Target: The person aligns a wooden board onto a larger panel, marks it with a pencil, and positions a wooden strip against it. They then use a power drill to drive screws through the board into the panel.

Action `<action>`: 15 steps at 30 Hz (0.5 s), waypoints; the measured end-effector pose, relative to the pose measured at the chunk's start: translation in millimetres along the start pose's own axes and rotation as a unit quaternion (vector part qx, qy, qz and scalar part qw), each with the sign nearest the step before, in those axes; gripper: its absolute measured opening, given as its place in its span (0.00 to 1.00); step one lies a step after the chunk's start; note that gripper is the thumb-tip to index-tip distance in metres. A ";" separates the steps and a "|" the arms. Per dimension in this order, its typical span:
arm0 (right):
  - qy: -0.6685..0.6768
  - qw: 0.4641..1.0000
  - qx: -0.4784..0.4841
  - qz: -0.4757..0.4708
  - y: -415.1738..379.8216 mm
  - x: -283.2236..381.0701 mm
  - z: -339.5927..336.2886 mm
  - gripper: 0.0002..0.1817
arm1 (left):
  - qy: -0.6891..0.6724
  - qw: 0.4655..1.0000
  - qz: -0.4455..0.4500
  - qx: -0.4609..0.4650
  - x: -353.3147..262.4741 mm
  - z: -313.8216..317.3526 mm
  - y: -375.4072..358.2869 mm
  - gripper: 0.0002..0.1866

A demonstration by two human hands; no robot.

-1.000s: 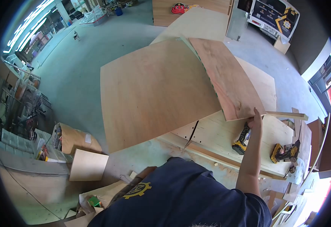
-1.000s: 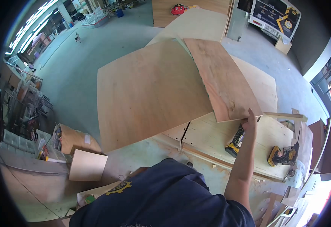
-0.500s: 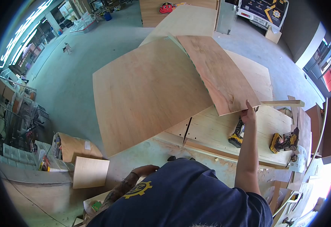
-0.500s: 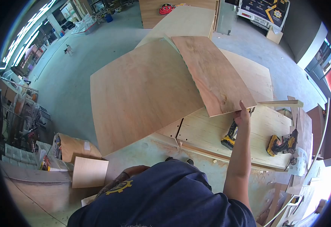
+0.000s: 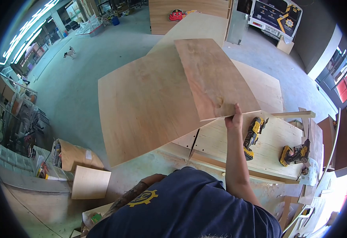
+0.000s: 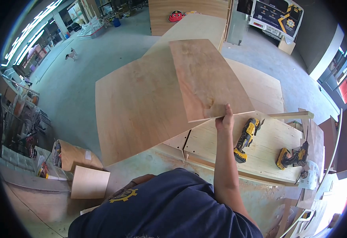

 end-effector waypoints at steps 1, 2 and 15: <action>0.013 1.000 0.000 -0.006 -4.5 -5.9 3.0 0.20 | 0.039 0.999 0.009 -0.023 -4.5 -11.5 -7.6 0.15; 0.013 1.000 0.002 -0.003 -5.6 -11.5 7.2 0.20 | 0.080 0.995 0.021 -0.060 -8.7 -29.9 -15.7 0.15; -0.004 0.999 -0.011 0.046 -65.4 -95.0 15.1 0.25 | -0.468 0.799 0.217 -0.308 -156.0 -241.2 -13.4 0.32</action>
Point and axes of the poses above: each hand's wrist, its own y-axis towards the middle knuckle, its own z-axis out of the palm, x = y × z, the point moved 9 cm from there along y, towards the middle knuckle, and after that the axes turned 11 degrees about -z, right-handed, at the moved point
